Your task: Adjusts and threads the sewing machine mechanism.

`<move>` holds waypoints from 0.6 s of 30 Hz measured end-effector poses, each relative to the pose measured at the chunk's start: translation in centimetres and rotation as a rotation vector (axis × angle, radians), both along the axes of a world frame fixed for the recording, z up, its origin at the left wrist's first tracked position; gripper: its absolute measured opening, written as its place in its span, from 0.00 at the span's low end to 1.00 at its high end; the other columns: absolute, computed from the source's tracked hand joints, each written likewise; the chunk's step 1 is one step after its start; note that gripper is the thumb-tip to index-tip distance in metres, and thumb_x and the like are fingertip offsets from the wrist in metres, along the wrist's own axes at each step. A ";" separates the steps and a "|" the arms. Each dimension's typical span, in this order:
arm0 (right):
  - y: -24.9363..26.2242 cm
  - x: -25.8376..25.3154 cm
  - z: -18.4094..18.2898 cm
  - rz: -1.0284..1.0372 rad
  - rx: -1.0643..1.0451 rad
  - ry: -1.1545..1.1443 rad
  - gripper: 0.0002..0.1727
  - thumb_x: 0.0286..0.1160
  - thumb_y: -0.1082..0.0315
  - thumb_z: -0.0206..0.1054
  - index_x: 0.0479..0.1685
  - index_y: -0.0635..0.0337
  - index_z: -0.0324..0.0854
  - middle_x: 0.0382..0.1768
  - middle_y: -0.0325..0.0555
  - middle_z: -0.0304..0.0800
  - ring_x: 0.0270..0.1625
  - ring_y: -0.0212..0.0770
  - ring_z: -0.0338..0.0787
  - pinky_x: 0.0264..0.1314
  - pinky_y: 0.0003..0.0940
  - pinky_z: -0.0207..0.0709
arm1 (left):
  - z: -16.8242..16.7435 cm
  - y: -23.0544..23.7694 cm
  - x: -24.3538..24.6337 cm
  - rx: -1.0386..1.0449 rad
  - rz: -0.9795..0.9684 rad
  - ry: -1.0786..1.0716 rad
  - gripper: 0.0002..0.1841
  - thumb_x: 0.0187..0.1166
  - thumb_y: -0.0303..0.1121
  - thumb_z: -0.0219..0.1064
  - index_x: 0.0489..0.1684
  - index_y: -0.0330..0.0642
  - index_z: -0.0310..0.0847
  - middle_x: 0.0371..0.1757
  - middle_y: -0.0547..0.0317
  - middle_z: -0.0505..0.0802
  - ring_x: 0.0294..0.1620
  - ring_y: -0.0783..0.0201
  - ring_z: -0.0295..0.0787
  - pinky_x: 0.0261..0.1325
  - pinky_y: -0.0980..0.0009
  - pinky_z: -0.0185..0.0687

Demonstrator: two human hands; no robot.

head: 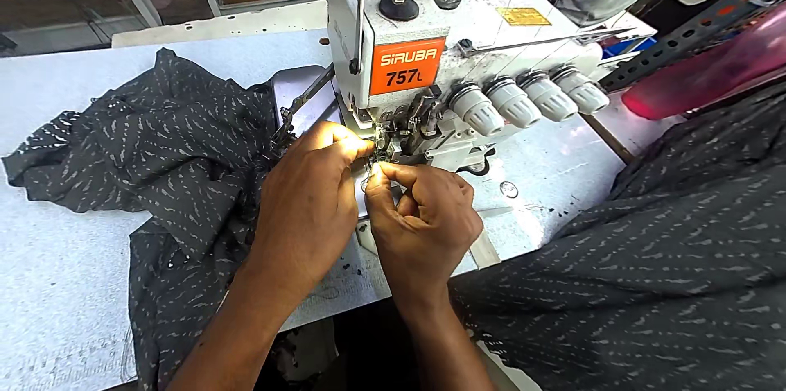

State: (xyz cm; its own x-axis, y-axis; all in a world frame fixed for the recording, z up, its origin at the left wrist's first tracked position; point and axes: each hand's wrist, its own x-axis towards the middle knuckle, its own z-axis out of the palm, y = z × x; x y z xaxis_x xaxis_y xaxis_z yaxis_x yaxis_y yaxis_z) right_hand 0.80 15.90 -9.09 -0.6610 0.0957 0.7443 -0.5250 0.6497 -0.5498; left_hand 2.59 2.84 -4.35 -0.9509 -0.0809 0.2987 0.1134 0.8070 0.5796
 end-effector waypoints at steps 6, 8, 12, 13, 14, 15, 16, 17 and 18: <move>0.0 0.0 0.0 0.007 -0.009 -0.014 0.02 0.64 0.67 0.76 0.30 0.53 0.94 0.22 0.31 0.87 0.27 0.29 0.79 0.51 0.43 0.71 | 0.4 0.1 -0.3 0.072 0.032 -0.073 0.17 0.86 0.34 0.56 0.55 0.62 0.93 0.61 0.75 0.89 0.61 0.75 0.84 0.57 0.64 0.83; 0.0 0.0 0.1 0.012 -0.010 -0.021 0.02 0.64 0.67 0.76 0.29 0.52 0.94 0.22 0.31 0.87 0.27 0.29 0.80 0.52 0.43 0.71 | 0.5 0.3 -0.2 0.101 0.050 -0.087 0.17 0.85 0.33 0.56 0.54 0.62 0.93 0.60 0.76 0.88 0.58 0.75 0.85 0.54 0.65 0.83; 0.1 0.0 0.1 0.019 -0.008 -0.027 0.02 0.64 0.67 0.76 0.28 0.52 0.93 0.22 0.31 0.86 0.26 0.29 0.78 0.51 0.43 0.70 | 0.4 0.5 -0.2 0.100 0.086 -0.085 0.17 0.83 0.32 0.56 0.53 0.60 0.93 0.62 0.73 0.88 0.62 0.73 0.85 0.57 0.64 0.84; 0.1 -0.1 0.1 0.022 -0.008 -0.029 0.02 0.64 0.67 0.76 0.28 0.52 0.93 0.22 0.31 0.86 0.27 0.29 0.78 0.51 0.43 0.70 | 0.5 0.6 -0.2 0.096 0.094 -0.088 0.17 0.83 0.32 0.56 0.53 0.60 0.93 0.61 0.73 0.88 0.62 0.73 0.84 0.57 0.64 0.84; 0.1 -0.1 0.1 0.023 -0.008 -0.030 0.02 0.64 0.67 0.76 0.28 0.52 0.93 0.22 0.31 0.86 0.27 0.29 0.79 0.51 0.43 0.70 | 0.5 0.6 -0.2 0.097 0.098 -0.093 0.17 0.82 0.32 0.56 0.52 0.59 0.93 0.61 0.72 0.88 0.62 0.73 0.84 0.56 0.63 0.84; 0.1 -0.1 0.1 0.022 -0.007 -0.031 0.02 0.64 0.67 0.76 0.27 0.52 0.92 0.22 0.31 0.86 0.27 0.29 0.79 0.51 0.43 0.70 | 0.6 0.7 -0.3 0.099 0.100 -0.096 0.17 0.82 0.32 0.56 0.51 0.59 0.93 0.61 0.72 0.88 0.64 0.72 0.84 0.57 0.63 0.84; 0.1 -0.1 0.1 0.021 -0.007 -0.030 0.02 0.63 0.67 0.76 0.27 0.51 0.92 0.22 0.30 0.86 0.28 0.29 0.80 0.52 0.43 0.71 | 0.6 0.7 -0.3 0.100 0.104 -0.097 0.16 0.83 0.32 0.56 0.50 0.59 0.94 0.61 0.72 0.88 0.65 0.72 0.84 0.58 0.63 0.84; 0.1 -0.1 0.1 0.023 -0.009 -0.029 0.02 0.63 0.66 0.76 0.26 0.51 0.92 0.21 0.30 0.86 0.28 0.29 0.80 0.52 0.43 0.71 | 0.6 0.7 -0.3 0.102 0.107 -0.095 0.16 0.83 0.32 0.56 0.49 0.59 0.94 0.62 0.72 0.88 0.66 0.72 0.83 0.59 0.62 0.84; 0.1 -0.1 0.1 0.026 -0.011 -0.030 0.03 0.63 0.66 0.76 0.26 0.50 0.92 0.21 0.30 0.86 0.28 0.29 0.80 0.52 0.43 0.71 | 0.6 0.8 -0.3 0.104 0.112 -0.095 0.16 0.83 0.32 0.56 0.48 0.59 0.94 0.62 0.72 0.88 0.66 0.72 0.83 0.60 0.62 0.84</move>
